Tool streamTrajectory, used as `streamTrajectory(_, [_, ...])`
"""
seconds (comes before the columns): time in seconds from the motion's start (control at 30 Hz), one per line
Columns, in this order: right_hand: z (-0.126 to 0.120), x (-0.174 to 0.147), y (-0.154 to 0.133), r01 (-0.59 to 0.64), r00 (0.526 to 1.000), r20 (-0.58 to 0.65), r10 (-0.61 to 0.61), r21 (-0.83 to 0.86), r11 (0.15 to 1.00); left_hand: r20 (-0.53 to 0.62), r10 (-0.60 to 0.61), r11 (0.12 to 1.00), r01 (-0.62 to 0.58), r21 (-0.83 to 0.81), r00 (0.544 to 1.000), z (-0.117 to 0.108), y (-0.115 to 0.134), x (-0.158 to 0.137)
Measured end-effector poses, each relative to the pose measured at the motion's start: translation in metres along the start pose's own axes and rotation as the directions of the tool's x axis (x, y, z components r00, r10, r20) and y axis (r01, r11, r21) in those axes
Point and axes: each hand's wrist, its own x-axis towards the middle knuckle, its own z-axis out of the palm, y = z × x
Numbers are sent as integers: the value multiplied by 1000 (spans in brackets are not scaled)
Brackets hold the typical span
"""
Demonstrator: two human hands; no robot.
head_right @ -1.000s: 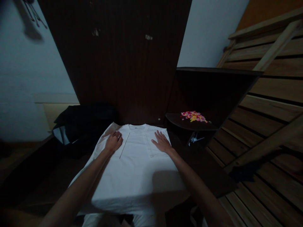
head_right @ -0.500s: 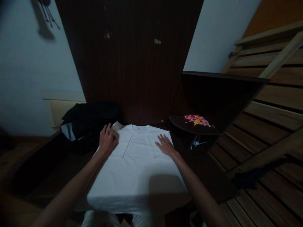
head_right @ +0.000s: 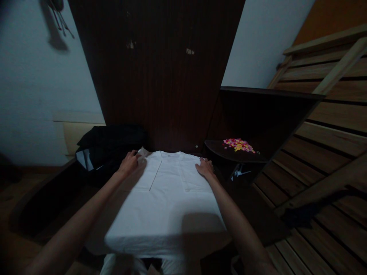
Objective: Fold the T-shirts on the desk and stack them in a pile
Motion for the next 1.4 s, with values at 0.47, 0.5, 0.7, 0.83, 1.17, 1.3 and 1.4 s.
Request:
streamTrajectory(0.47, [13,33,26,-114,980,-115,161,336,935,114,73,991,-60,-117,991,11,-13,19])
streamTrajectory(0.5, [13,35,26,-146,970,-124,210,397,906,110,66,989,-51,-139,992,11,-14,19])
streamTrajectory(0.7, [13,40,26,-328,915,-17,403,551,767,86,11,938,19,-347,996,6,-15,23])
streamTrajectory(0.83, [9,39,22,-288,935,-6,355,570,770,95,-17,923,52,-382,995,0,-14,26])
streamTrajectory(1.17, [-22,36,-43,9,995,-82,65,687,727,89,-43,850,83,-520,995,-16,28,39])
streamTrajectory(1.3, [-21,25,-80,80,996,-36,-79,732,676,131,10,823,66,-565,991,-17,62,42])
streamTrajectory(1.4, [-17,18,-103,98,989,-7,-150,788,608,153,79,798,29,-602,985,-12,86,40])
